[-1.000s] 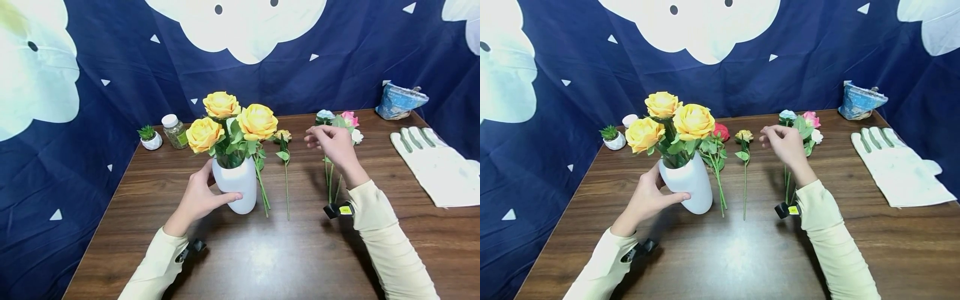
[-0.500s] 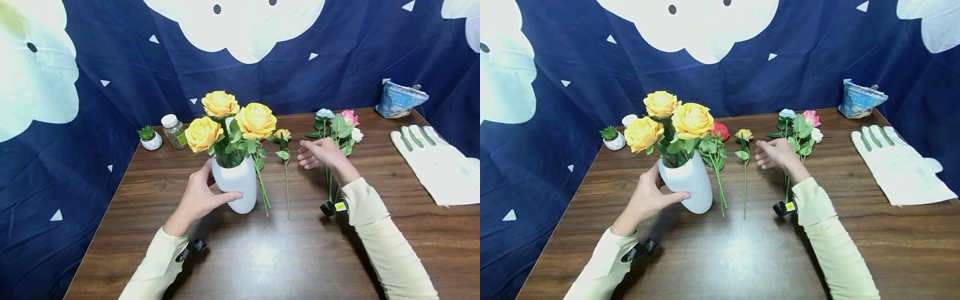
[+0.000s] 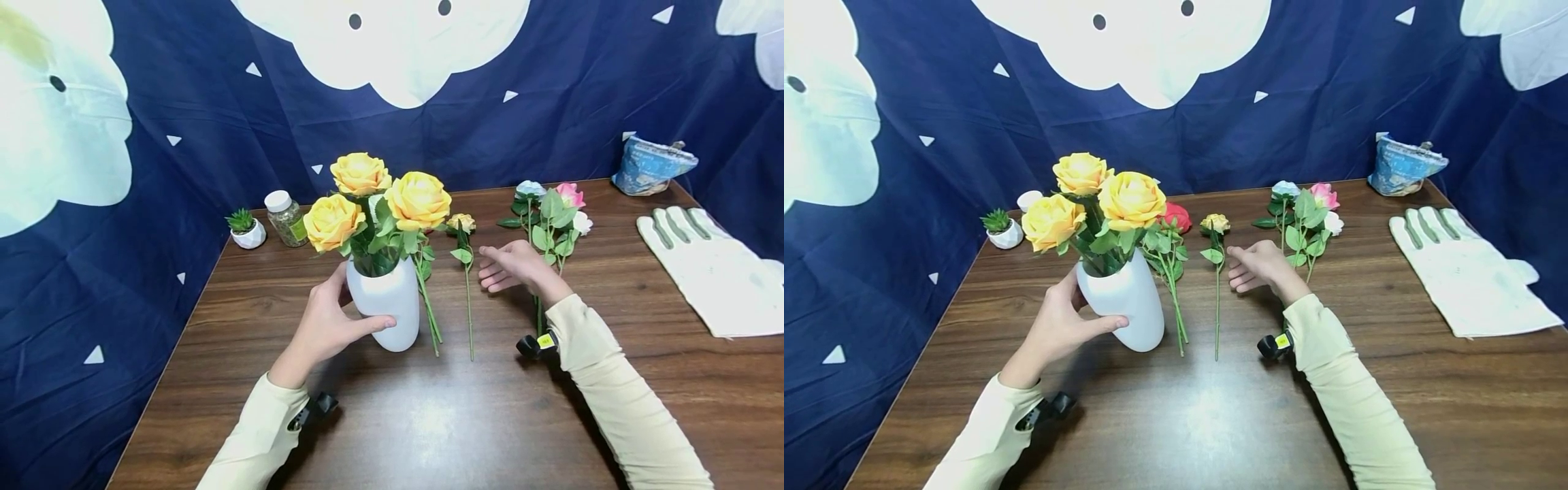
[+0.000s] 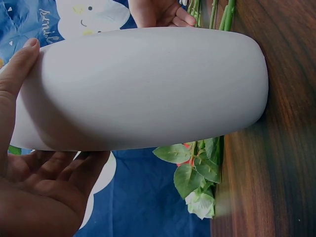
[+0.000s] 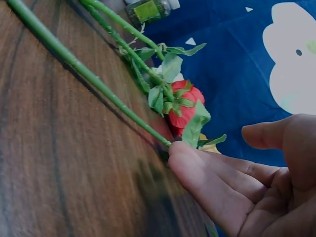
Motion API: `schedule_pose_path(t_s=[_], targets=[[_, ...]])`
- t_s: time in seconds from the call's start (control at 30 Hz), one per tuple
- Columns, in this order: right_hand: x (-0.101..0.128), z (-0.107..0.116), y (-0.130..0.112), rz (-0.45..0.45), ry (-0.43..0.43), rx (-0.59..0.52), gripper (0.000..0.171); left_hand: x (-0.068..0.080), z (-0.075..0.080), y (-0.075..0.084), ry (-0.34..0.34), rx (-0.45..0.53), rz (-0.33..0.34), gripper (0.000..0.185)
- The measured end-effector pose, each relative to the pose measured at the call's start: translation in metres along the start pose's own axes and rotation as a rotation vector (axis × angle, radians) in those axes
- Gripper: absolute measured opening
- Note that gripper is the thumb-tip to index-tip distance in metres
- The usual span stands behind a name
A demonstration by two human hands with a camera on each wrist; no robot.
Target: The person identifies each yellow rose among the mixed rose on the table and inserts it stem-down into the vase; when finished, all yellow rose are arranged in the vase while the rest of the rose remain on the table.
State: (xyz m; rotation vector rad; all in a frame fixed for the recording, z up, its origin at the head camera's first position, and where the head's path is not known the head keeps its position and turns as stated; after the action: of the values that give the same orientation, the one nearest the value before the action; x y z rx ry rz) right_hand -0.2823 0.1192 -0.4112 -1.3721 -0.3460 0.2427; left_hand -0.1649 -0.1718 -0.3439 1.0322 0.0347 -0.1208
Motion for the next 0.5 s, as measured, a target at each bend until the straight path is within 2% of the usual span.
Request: schedule_pose_path(t_s=[0.23,0.5], targets=[[-0.003,-0.009,0.008,-0.025,-0.015,-0.015,0.048,0.001,0.0,0.0,-0.003,-0.001,-0.002,0.078],[-0.005,-0.018,0.016,-0.01,-0.029,-0.02,0.042,0.0,0.0,-0.001,-0.003,0.006,0.001,0.077]])
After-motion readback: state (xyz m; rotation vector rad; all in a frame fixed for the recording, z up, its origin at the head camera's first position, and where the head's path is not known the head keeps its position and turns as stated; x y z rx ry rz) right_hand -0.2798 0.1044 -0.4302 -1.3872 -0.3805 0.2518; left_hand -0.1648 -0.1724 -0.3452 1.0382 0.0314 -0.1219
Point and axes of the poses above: each hand's wrist, its own x-axis away from the middle knuckle, its own z-axis out of the back of the hand, y = z × x, the point moved 5 cm from there along -x, towards the middle knuckle, and after that the axes turned 15 degrees about z, right-handed, at the moved point
